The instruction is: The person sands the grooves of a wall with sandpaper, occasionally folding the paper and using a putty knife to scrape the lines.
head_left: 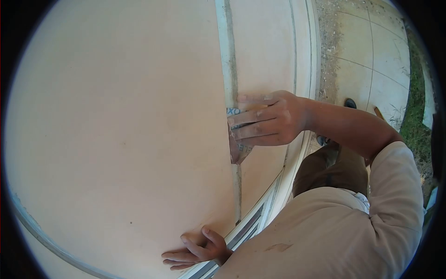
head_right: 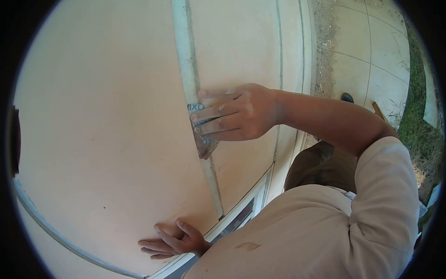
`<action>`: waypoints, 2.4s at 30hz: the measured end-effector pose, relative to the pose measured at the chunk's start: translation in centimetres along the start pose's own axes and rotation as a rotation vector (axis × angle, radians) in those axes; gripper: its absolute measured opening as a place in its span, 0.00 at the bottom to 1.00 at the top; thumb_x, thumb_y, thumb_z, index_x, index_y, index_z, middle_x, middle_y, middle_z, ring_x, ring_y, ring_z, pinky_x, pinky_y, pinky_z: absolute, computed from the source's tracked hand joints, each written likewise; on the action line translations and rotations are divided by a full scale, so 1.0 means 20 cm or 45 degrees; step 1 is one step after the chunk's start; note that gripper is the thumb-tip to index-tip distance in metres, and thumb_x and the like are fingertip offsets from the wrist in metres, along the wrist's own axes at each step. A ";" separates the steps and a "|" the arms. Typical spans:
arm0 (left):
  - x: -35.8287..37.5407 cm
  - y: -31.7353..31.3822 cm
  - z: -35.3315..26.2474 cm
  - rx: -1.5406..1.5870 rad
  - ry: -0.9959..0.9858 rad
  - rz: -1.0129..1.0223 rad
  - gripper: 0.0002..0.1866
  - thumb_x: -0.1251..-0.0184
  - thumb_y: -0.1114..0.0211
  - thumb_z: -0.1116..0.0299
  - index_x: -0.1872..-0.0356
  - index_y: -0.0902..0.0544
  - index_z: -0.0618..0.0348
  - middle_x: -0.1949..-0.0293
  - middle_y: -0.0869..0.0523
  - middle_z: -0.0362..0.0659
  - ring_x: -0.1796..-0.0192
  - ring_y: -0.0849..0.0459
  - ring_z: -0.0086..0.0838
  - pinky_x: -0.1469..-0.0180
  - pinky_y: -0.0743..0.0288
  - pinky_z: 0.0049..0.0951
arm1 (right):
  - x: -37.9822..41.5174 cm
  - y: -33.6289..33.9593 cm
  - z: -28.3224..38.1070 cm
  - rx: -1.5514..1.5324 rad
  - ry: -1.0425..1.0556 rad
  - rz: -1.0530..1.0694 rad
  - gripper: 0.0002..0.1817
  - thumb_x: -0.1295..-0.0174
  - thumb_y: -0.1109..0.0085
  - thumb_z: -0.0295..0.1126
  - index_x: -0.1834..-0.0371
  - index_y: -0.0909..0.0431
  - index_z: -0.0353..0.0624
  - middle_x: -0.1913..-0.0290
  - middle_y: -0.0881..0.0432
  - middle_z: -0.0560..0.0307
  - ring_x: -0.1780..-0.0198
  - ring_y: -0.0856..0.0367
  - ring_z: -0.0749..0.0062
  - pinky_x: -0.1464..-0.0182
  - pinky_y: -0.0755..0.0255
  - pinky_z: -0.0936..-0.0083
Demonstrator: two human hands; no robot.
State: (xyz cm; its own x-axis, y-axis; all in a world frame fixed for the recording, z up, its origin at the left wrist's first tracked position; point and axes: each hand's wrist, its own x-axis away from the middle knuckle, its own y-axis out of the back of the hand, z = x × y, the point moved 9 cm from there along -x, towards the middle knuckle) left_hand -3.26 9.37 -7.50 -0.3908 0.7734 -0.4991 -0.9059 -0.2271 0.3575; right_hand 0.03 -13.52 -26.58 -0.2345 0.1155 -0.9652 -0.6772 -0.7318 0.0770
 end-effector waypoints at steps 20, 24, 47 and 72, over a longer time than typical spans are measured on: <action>0.01 0.00 0.02 -0.041 0.014 0.021 0.29 0.30 0.41 0.45 0.35 0.26 0.49 0.27 0.44 0.72 0.21 0.52 0.62 0.26 0.70 0.67 | -0.14 0.20 -0.19 0.609 -0.316 -0.059 0.08 0.48 0.35 0.25 0.65 0.12 0.48 0.53 0.13 0.63 0.36 0.21 0.60 0.30 0.31 0.54; 0.00 0.01 0.01 -0.060 0.030 -0.010 0.29 0.30 0.43 0.42 0.36 0.23 0.46 0.24 0.42 0.61 0.21 0.49 0.56 0.25 0.66 0.64 | -0.05 0.05 -0.05 0.176 -0.290 -0.057 0.10 0.50 0.33 0.26 0.63 0.13 0.46 0.55 0.14 0.63 0.36 0.20 0.62 0.28 0.34 0.52; 0.02 -0.01 0.04 -0.081 0.041 0.019 0.27 0.31 0.41 0.46 0.35 0.24 0.45 0.23 0.43 0.58 0.20 0.52 0.55 0.25 0.68 0.64 | -0.06 0.05 -0.04 0.212 -0.421 -0.113 0.05 0.48 0.34 0.25 0.68 0.15 0.44 0.52 0.14 0.59 0.37 0.20 0.61 0.28 0.31 0.54; -0.01 0.03 -0.02 -0.024 0.031 -0.054 0.24 0.30 0.40 0.46 0.40 0.21 0.48 0.25 0.39 0.62 0.22 0.45 0.58 0.25 0.64 0.65 | -0.06 0.13 -0.18 0.199 -0.898 -0.283 0.15 0.48 0.28 0.42 0.77 0.25 0.48 0.48 0.19 0.57 0.29 0.29 0.55 0.25 0.53 0.36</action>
State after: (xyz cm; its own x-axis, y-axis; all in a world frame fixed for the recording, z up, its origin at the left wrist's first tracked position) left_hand -3.85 8.78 -7.53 -0.3556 0.7678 -0.5330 -0.9246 -0.2056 0.3207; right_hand 1.00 -17.95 -26.07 -0.4361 0.6902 -0.5775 -0.8394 -0.5434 -0.0155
